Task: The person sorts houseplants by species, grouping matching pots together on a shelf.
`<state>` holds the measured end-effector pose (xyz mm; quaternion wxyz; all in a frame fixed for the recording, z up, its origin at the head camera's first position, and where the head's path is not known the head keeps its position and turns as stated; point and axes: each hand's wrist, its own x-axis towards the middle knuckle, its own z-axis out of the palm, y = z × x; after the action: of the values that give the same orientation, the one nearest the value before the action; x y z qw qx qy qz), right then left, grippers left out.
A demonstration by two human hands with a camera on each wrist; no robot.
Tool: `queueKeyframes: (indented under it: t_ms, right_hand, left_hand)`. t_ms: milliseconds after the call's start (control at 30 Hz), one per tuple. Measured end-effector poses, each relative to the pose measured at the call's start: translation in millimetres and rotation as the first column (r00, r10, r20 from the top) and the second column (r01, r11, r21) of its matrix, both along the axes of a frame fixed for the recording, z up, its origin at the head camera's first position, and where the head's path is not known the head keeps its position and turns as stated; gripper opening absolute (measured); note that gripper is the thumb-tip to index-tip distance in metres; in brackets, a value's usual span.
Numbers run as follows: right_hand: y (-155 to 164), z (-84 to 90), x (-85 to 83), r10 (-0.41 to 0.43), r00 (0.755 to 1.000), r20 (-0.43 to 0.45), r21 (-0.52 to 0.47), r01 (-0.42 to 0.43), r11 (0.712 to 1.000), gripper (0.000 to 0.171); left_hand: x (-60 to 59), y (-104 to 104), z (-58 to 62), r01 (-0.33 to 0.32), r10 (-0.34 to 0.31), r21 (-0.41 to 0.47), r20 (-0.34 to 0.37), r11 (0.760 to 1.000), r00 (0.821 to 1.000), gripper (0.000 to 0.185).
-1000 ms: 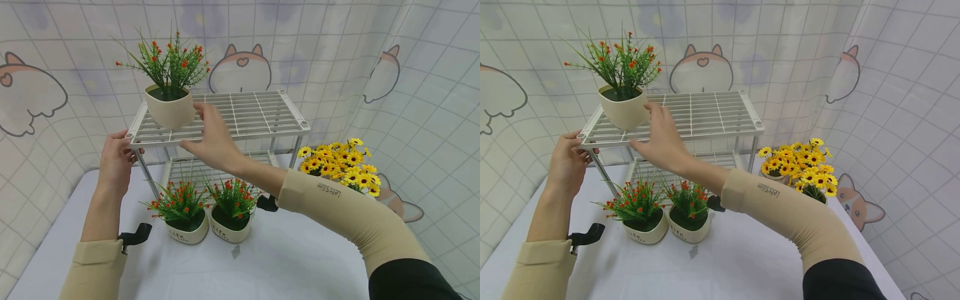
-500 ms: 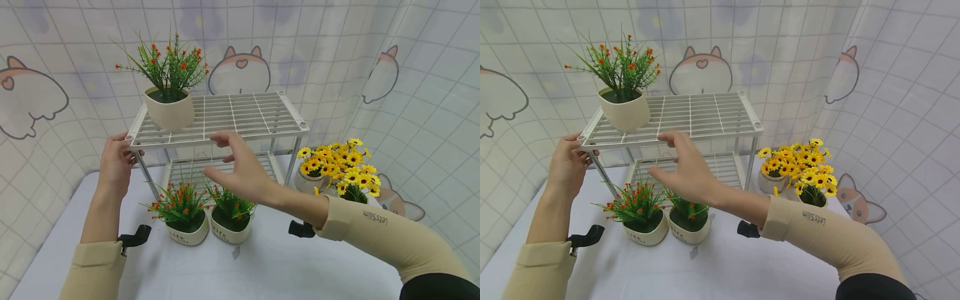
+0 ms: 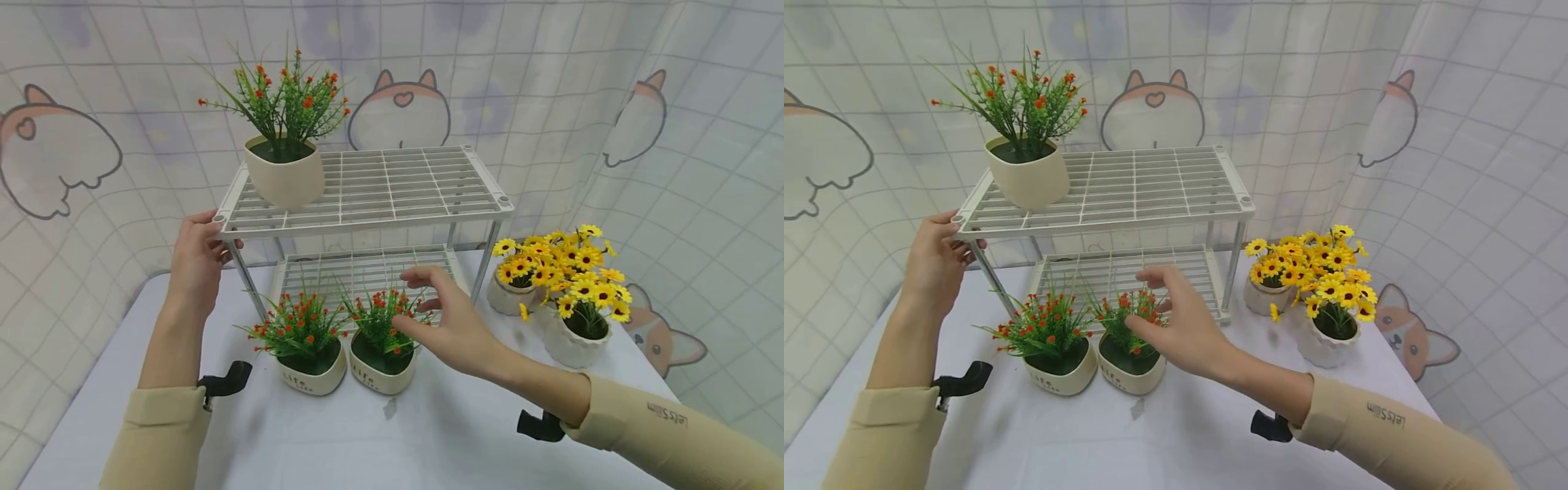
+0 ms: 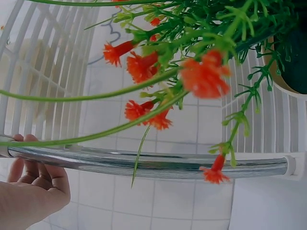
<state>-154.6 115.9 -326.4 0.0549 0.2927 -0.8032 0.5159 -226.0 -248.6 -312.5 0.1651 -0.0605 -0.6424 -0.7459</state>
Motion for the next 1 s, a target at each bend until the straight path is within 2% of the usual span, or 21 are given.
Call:
queueKeyframes:
  t_ms: [300, 533, 633, 767, 867, 1000]
  right_hand:
    - [28, -39.9, -1.7, -0.090, 0.990, 0.112, -0.017, 0.093, 0.996, 0.054]
    - [43, -67.7, -2.3, -0.145, 0.974, 0.176, -0.097, 0.164, 0.982, 0.046]
    - [45, -77.3, -3.1, -0.186, 0.946, 0.266, -0.130, 0.226, 0.965, 0.048]
    - [42, -89.8, -4.2, -0.217, 0.884, 0.413, -0.121, 0.290, 0.949, 0.056]
    - [39, -97.6, -4.4, -0.201, 0.848, 0.491, -0.102, 0.285, 0.953, 0.062]
    - [34, -106.2, -4.8, -0.160, 0.822, 0.546, -0.084, 0.244, 0.966, 0.071]
  left_hand:
    - [0.4, 2, -0.1, 0.002, -0.002, -0.016, 0.006, 1.000, 1.000, 0.023]
    - [1.4, 1, -0.3, 0.003, -0.003, -0.027, 0.005, 1.000, 1.000, 0.024]
    - [1.3, 1, 0.1, 0.003, -0.003, -0.026, 0.003, 1.000, 1.000, 0.024]
    - [1.5, 1, 0.6, 0.000, 0.001, -0.031, 0.002, 1.000, 1.000, 0.024]
    - [1.8, 1, 0.9, -0.006, 0.006, -0.035, 0.001, 0.999, 1.000, 0.024]
    - [2.1, 1, 1.0, -0.014, 0.014, -0.040, 0.000, 0.999, 1.000, 0.024]
